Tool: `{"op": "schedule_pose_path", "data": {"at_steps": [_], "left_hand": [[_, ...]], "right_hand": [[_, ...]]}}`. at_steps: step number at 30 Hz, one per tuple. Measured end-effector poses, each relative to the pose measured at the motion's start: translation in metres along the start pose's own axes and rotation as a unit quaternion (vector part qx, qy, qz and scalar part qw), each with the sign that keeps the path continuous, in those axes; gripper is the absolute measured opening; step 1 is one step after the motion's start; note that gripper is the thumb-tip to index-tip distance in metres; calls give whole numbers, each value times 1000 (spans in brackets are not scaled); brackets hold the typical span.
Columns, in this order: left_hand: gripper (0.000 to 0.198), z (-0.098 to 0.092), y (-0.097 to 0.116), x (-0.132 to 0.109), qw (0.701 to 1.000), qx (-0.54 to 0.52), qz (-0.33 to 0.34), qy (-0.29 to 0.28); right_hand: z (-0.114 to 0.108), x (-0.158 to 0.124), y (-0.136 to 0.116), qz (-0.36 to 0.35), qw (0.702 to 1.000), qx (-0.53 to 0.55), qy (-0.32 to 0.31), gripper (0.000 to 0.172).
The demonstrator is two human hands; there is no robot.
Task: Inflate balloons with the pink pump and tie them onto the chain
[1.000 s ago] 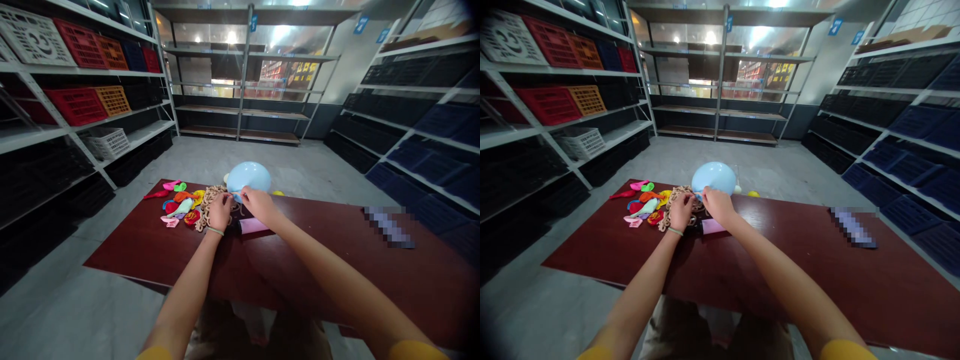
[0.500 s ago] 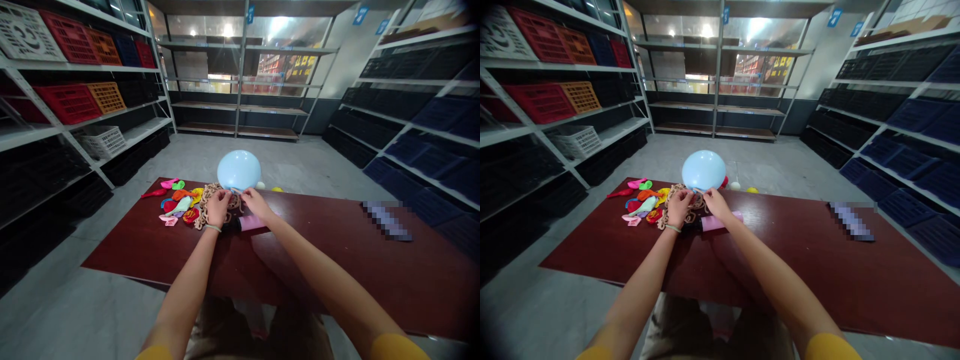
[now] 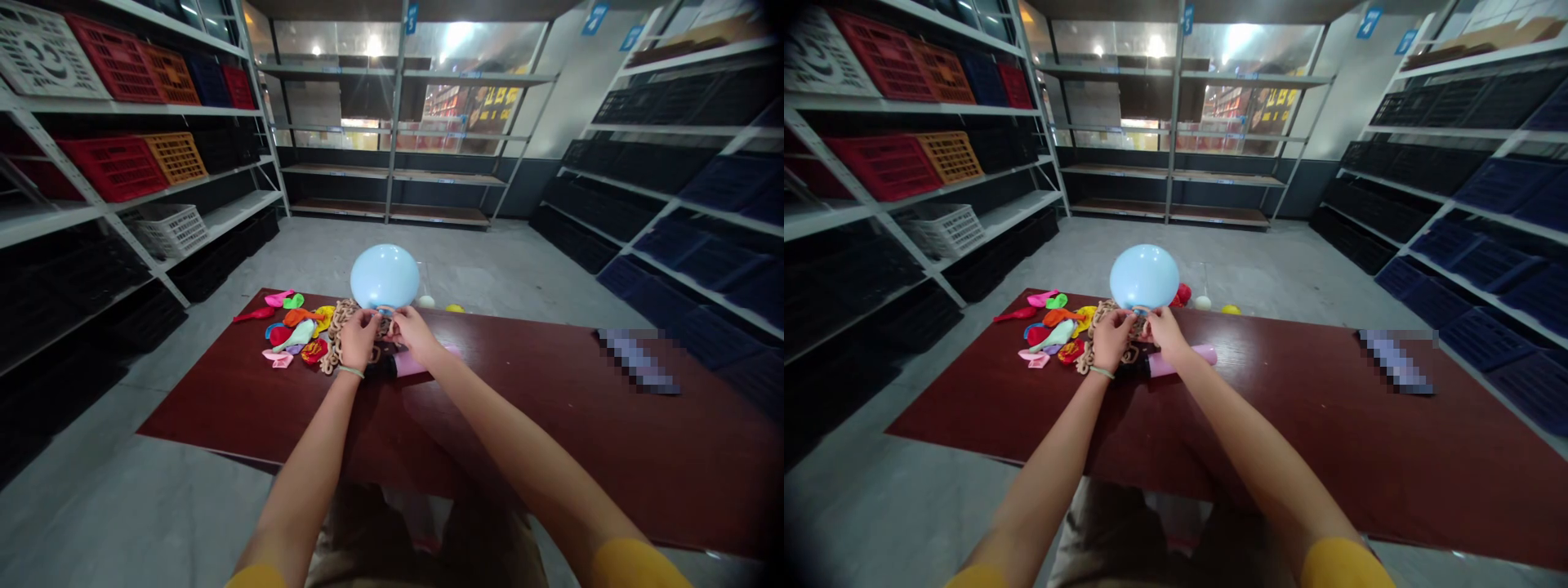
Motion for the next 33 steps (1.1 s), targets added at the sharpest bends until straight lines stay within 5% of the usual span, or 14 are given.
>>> {"op": "schedule_pose_path", "data": {"at_steps": [11, 13, 17, 21, 27, 33], "left_hand": [[18, -11, 3, -1, 999, 1, -28, 36], [16, -15, 6, -1, 998, 28, -9, 54], [12, -14, 15, -6, 992, 66, 80, 70], [23, -1, 20, -13, 992, 31, 121, -19], [35, 23, 12, -17, 969, -134, -37, -202], [30, 29, 13, -19, 946, -161, -76, -270]], "right_hand": [[-21, -18, -37, -89, 971, -202, -86, 7], [-24, -20, -51, -132, 936, -303, -123, 12], [-31, -21, -73, -227, 812, -503, -188, 21], [-45, -14, -88, -245, 785, -541, -178, 17], [-52, -7, -103, -281, 776, -531, -194, 14], [-55, -4, -97, -290, 778, -496, -255, 16]]}}
Point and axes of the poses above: each hand's wrist, its own x-axis towards the middle knuckle, its own z-axis out of the palm, y = z × x, the point moved 6 cm from there along x, towards the middle knuckle, and after that the axes turned 13 degrees about -z, right-handed, at the moved point
